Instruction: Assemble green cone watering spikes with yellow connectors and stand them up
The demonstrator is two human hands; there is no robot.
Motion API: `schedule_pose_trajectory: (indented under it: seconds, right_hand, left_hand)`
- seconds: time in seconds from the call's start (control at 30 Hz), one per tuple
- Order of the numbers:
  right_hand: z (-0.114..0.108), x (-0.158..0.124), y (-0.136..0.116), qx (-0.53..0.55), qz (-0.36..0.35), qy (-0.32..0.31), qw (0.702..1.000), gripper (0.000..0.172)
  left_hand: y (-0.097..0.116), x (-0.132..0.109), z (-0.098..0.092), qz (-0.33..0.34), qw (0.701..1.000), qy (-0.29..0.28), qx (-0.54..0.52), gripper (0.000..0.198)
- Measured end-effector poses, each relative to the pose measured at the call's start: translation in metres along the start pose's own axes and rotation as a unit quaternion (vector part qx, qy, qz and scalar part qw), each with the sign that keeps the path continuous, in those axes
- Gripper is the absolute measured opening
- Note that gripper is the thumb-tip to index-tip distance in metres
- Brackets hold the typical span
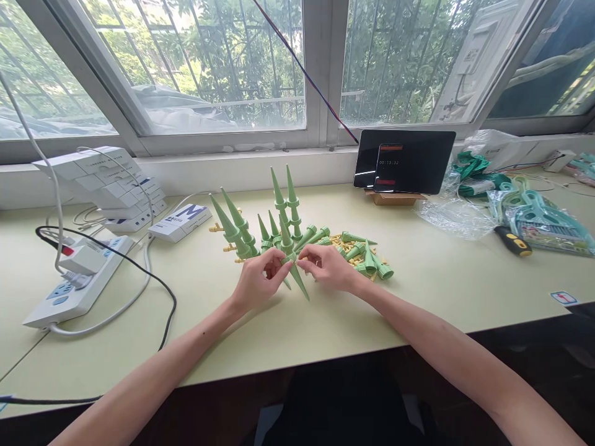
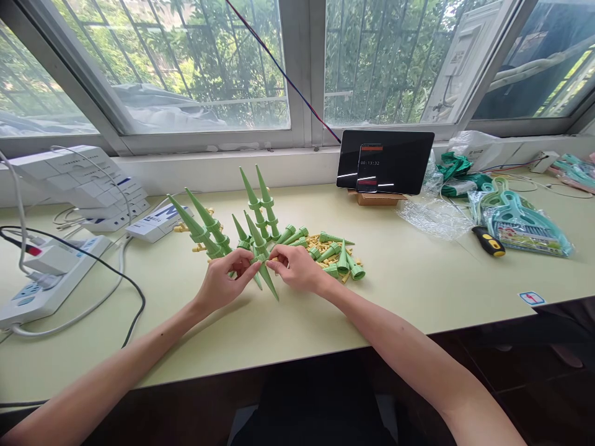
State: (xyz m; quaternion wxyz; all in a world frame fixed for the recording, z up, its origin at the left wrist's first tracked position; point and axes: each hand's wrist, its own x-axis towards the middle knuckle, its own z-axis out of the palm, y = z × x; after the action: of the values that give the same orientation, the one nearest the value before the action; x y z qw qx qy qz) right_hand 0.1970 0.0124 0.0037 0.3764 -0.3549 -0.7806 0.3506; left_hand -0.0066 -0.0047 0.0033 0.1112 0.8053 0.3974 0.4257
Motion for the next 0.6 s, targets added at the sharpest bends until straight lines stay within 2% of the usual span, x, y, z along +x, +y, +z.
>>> schedule_pose_trajectory:
  seconds: [0.37,0.5,0.6]
  right_hand:
    - [-0.0028,-0.0006,-0.0059,-0.019,0.017,-0.026,0.999,0.044]
    - [-0.0027,-0.0003,-0.0057,-0.025,0.017,-0.035,0.999,0.049]
    - [-0.0022,0.0002,-0.0047,-0.025,0.019,-0.024,0.999,0.045]
  left_hand:
    - [0.0,0.0,-0.0003,0.003,1.0,-0.009,-0.005,0.012]
    - [0.0005,0.0002,0.0002,0.001,1.0,-0.011,-0.005,0.012]
    - [0.0003,0.0007,0.0007,-0.004,1.0,-0.008,-0.001,0.012]
